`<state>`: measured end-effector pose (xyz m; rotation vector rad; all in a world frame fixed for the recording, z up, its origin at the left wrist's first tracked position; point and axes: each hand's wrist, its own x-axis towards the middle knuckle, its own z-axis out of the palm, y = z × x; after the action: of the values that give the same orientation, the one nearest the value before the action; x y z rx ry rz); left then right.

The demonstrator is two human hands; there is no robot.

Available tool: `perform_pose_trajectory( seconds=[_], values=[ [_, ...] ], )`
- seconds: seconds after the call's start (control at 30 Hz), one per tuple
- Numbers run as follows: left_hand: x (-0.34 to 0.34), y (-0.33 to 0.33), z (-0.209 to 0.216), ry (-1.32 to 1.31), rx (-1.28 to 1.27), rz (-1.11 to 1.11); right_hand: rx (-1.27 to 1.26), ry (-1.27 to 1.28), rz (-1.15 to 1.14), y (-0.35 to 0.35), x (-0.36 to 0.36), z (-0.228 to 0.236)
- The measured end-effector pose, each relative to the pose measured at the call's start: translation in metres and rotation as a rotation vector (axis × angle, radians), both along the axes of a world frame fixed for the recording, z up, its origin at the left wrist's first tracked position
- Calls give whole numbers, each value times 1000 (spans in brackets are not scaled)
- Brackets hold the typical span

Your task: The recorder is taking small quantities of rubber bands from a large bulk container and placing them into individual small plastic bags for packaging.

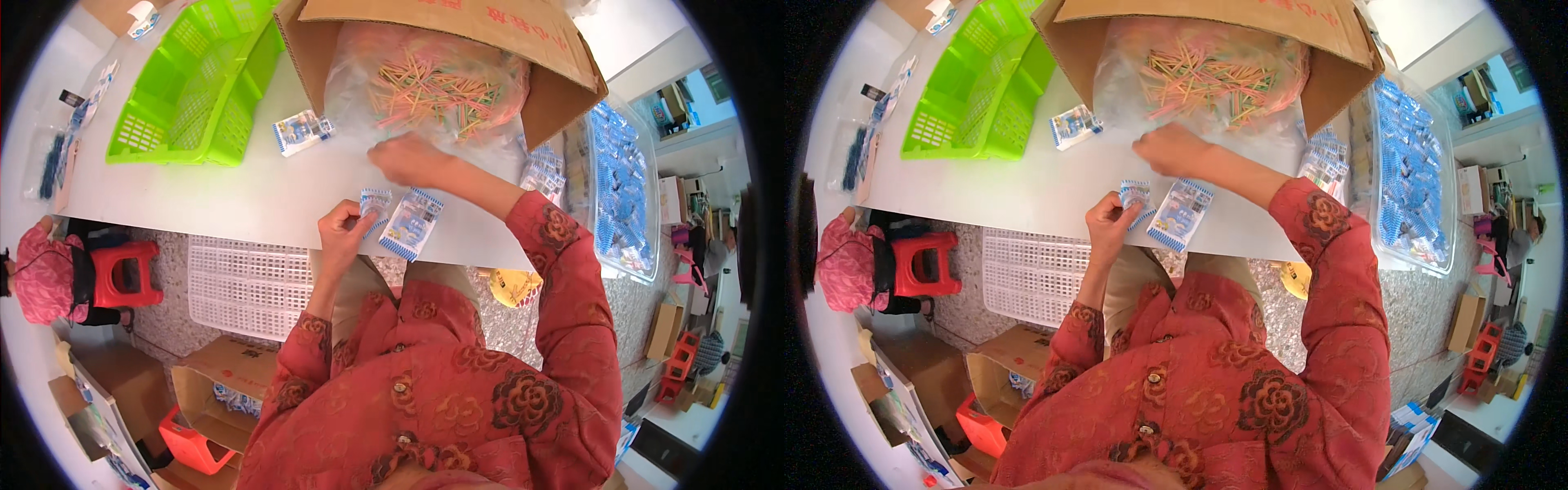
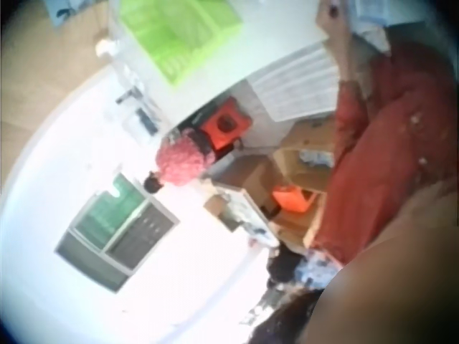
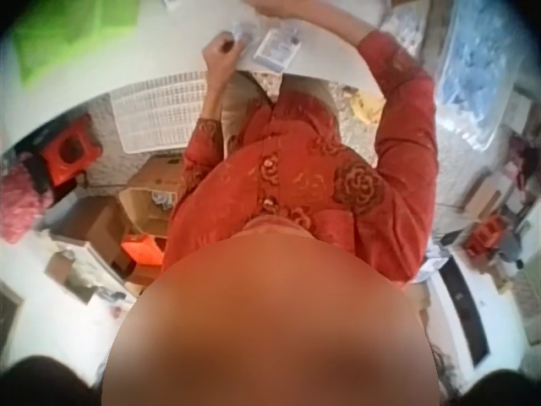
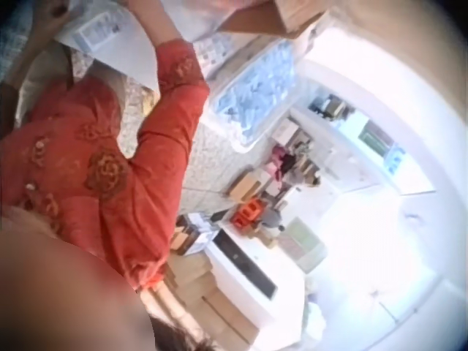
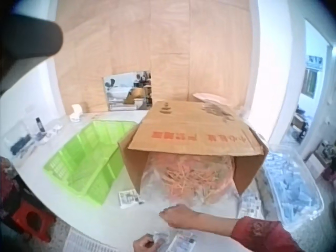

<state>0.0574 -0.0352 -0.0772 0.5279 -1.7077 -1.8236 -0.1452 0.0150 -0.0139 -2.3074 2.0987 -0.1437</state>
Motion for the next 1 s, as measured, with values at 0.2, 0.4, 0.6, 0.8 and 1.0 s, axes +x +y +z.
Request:
perform_pose_trajectory(
  seconds=[0.2,0.4,0.6,0.8,1.0],
  values=[
    [-2,1,-3,8,-40,-5,-250,-256,-344,-21,-81,22],
    [0,3,-1,-9,-22,-54,-312,-434,-440,-34,-131,7],
    [1,1,-4,10,-60,-22,-85,-468,-281,-28,-103,14],
    [-3,4,3,3,-56,-21,-122,-256,-227,-15,-98,-14],
    [-1,2,4,-51,-87,-61,66,-322,-324,-14,-90,1]
  ],
)
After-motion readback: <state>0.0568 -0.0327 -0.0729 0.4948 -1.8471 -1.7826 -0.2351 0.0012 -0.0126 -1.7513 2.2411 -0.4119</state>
